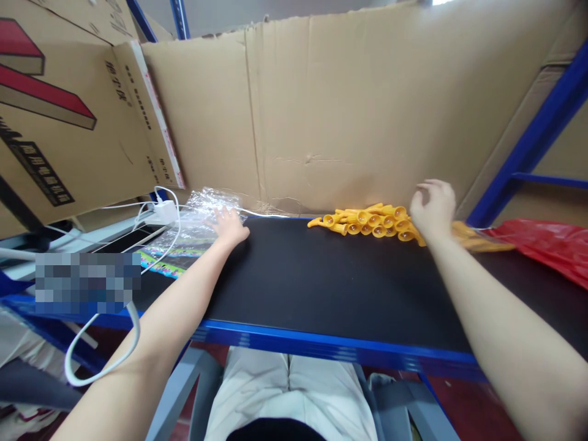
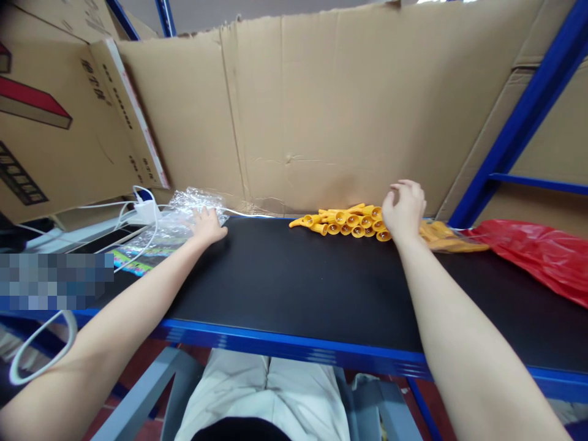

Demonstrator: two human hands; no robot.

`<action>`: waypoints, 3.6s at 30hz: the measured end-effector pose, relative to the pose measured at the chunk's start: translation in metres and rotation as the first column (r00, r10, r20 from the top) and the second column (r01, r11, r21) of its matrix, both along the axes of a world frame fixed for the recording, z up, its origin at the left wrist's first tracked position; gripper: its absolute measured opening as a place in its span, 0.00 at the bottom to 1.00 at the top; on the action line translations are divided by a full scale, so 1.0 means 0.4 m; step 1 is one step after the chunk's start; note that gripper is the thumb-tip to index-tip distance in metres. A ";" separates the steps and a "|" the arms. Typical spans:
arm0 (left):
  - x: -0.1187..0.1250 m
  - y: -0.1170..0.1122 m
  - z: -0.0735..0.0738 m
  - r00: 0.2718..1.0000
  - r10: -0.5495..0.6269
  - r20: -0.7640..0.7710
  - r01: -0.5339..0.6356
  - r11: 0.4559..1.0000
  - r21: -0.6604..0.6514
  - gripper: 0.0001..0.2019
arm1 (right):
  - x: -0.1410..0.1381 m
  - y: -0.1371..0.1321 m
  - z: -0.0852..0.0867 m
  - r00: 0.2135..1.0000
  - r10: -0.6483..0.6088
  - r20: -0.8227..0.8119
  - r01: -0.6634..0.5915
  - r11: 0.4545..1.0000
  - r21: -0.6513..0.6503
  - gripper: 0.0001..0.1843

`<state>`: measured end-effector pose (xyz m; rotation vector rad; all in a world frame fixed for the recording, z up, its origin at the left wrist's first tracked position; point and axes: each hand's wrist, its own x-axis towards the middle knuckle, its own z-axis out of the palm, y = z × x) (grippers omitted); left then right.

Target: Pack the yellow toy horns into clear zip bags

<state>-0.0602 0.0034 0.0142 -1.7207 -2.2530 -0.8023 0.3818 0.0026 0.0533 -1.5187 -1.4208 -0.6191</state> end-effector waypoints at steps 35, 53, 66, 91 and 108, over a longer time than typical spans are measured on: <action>0.163 -0.053 -0.028 0.490 -0.866 0.101 0.846 0.445 -0.295 0.19 | -0.136 0.041 -0.091 0.816 0.400 0.416 -0.173 0.857 -0.485 0.24; 0.157 -0.068 -0.001 0.520 -0.851 0.065 0.834 0.491 -0.252 0.16 | -0.129 0.021 -0.036 0.834 0.350 0.426 -0.156 0.891 -0.426 0.22; 0.154 -0.063 -0.005 0.504 -0.862 0.055 0.842 0.476 -0.255 0.16 | -0.093 -0.010 0.034 0.921 0.273 0.277 -0.128 0.885 -0.447 0.21; 0.155 -0.063 -0.006 0.508 -0.860 0.045 0.839 0.482 -0.253 0.16 | -0.254 -0.073 0.007 0.887 0.433 0.164 -0.374 0.879 -0.297 0.17; 0.164 -0.060 0.000 0.551 -0.832 0.063 0.812 0.518 -0.267 0.15 | -0.231 -0.029 -0.053 0.741 0.659 -0.126 -0.451 0.350 -0.821 0.21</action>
